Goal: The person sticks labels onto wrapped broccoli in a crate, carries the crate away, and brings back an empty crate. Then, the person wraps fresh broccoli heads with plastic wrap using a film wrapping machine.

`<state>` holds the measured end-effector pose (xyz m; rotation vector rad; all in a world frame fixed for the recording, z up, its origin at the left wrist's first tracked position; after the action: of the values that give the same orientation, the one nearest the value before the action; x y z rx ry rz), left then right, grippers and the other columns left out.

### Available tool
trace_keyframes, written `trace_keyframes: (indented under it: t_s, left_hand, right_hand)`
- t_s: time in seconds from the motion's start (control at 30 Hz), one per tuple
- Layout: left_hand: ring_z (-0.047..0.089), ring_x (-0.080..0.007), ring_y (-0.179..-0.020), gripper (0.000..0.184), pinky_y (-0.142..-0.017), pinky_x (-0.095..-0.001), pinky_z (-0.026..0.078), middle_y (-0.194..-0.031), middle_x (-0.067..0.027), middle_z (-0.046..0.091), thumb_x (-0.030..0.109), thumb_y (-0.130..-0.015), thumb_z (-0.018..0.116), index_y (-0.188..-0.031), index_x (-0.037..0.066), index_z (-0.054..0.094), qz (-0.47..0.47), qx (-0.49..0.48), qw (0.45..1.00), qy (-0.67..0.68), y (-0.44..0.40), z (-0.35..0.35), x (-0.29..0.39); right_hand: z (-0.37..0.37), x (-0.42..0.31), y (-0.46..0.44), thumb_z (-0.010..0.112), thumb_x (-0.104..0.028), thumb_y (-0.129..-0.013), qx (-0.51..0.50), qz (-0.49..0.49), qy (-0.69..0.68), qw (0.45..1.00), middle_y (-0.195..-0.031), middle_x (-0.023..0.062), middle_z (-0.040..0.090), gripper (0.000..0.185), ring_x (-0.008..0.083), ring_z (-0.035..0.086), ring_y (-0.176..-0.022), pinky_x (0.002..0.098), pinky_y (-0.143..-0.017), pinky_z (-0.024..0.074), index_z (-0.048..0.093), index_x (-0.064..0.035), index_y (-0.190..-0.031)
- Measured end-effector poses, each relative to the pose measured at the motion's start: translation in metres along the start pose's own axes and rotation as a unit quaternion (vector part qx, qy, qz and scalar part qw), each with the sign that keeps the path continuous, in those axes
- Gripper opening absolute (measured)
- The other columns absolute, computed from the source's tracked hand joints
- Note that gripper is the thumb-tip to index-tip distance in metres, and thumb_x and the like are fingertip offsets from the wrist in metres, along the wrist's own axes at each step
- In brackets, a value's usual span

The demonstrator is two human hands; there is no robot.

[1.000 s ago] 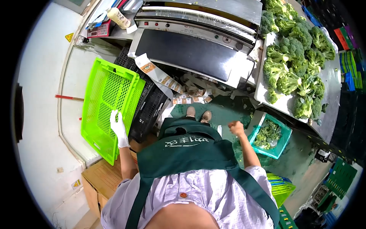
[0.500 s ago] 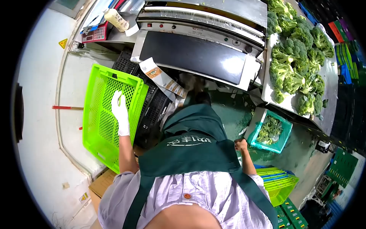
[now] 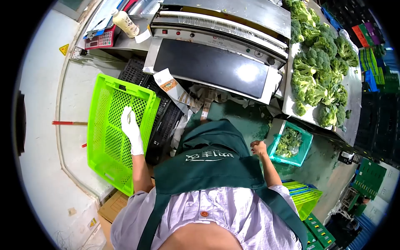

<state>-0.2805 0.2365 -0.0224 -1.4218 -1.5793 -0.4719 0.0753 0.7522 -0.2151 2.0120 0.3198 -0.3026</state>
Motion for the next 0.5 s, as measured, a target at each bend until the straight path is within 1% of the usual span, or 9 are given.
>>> trace_keyframes:
  t_s: [0.03,0.07,0.13,0.17,0.2,0.3,0.4,0.47,0.5]
  left_hand:
    - [0.053,-0.0258,-0.107,0.02,-0.093,-0.0346,0.041,-0.115,-0.0159,0.058,0.002,-0.081,0.059,-0.1,0.001,0.063,0.003,0.007,1.0,-0.002,0.001,0.0,0.002]
    - [0.055,-0.0234,-0.103,0.025,-0.091,-0.0338,0.042,-0.112,-0.0146,0.059,0.002,-0.081,0.059,-0.105,0.0,0.061,0.014,0.01,0.999,-0.028,0.001,0.001,0.002]
    - [0.057,-0.0197,-0.099,0.031,-0.089,-0.0321,0.043,-0.11,-0.0126,0.06,0.002,-0.081,0.058,-0.112,-0.001,0.057,-0.038,0.029,0.998,0.04,0.002,0.004,0.013]
    - [0.058,-0.0177,-0.095,0.035,-0.086,-0.0302,0.044,-0.11,-0.0119,0.059,0.001,-0.082,0.057,-0.117,-0.002,0.053,-0.032,0.029,0.998,0.034,0.001,0.008,0.015]
    - [0.058,-0.0177,-0.095,0.035,-0.086,-0.0302,0.044,-0.11,-0.0119,0.059,0.001,-0.082,0.057,-0.117,-0.002,0.053,-0.033,0.027,0.999,0.033,0.0,0.012,0.019]
    - [0.058,-0.0198,-0.095,0.034,-0.083,-0.0293,0.046,-0.113,-0.014,0.057,-0.002,-0.083,0.055,-0.117,-0.003,0.053,0.027,0.049,0.997,0.059,-0.005,0.025,0.055]
    - [0.058,-0.0217,-0.096,0.034,-0.086,-0.0307,0.046,-0.114,-0.016,0.056,-0.007,-0.083,0.052,-0.117,-0.006,0.049,0.082,0.081,0.991,0.072,-0.012,0.033,0.085]
    - [0.057,-0.0248,-0.098,0.033,-0.087,-0.0316,0.047,-0.116,-0.018,0.054,-0.009,-0.083,0.05,-0.117,-0.008,0.048,0.1,0.085,0.989,0.065,-0.017,0.044,0.111]
    - [0.057,-0.025,-0.099,0.033,-0.087,-0.0319,0.047,-0.116,-0.0181,0.054,-0.009,-0.084,0.049,-0.117,-0.009,0.048,0.115,0.086,0.987,0.072,-0.018,0.05,0.127]
  right_hand:
    - [-0.002,-0.004,0.001,0.054,-0.004,-0.081,0.001,0.003,-0.003,1.0,-0.079,0.0065,0.065,0.015,0.0154,0.06,-0.059,0.0296,-0.055,0.0537,0.065,-0.0014,-0.09]
    - [-0.003,-0.003,0.001,0.054,-0.004,-0.081,0.003,0.005,-0.003,1.0,-0.079,0.0065,0.065,0.015,0.0154,0.06,-0.059,0.0296,-0.055,0.0537,0.065,-0.0014,-0.09]
    - [-0.006,-0.002,0.0,0.052,-0.004,-0.077,0.005,-0.005,-0.025,1.0,-0.073,0.0043,0.065,0.017,0.0128,0.061,-0.057,0.0273,-0.051,0.0521,0.067,-0.0035,-0.084]
    - [-0.007,0.0,-0.002,0.052,-0.004,-0.077,0.005,-0.003,-0.024,1.0,-0.073,0.0043,0.065,0.017,0.0128,0.061,-0.057,0.0273,-0.051,0.0521,0.067,-0.0035,-0.084]
    - [-0.008,0.005,-0.002,0.052,-0.004,-0.077,0.007,0.002,-0.032,0.999,-0.073,0.0042,0.065,0.016,0.0128,0.06,-0.057,0.0272,-0.051,0.0519,0.067,-0.0034,-0.084]
    - [-0.009,0.019,-0.006,0.054,-0.005,-0.077,0.008,0.005,-0.041,0.999,-0.072,0.0046,0.064,0.015,0.0128,0.06,-0.056,0.0268,-0.05,0.0515,0.067,-0.0035,-0.085]
    - [-0.015,0.025,0.0,0.055,-0.007,-0.078,0.006,-0.01,-0.052,0.999,-0.069,0.0063,0.064,0.015,0.0131,0.061,-0.055,0.0264,-0.05,0.0508,0.067,-0.0035,-0.085]
    - [-0.02,0.016,0.009,0.057,-0.009,-0.081,0.003,-0.024,0.015,1.0,-0.074,0.0068,0.064,0.013,0.0139,0.06,-0.057,0.028,-0.05,0.0494,0.066,-0.0032,-0.089]
    - [-0.024,0.01,0.011,0.058,-0.01,-0.08,0.0,-0.034,0.043,0.998,-0.07,0.0072,0.064,0.013,0.014,0.061,-0.056,0.0281,-0.051,0.0497,0.067,-0.0044,-0.088]
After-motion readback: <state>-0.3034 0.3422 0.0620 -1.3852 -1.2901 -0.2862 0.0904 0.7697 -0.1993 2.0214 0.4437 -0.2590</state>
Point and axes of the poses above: each hand's wrist, its own y-axis away from the middle knuckle, its own z-axis out of the palm, x = y × z, the point moved 8 cm from there along -y, towards the middle knuckle
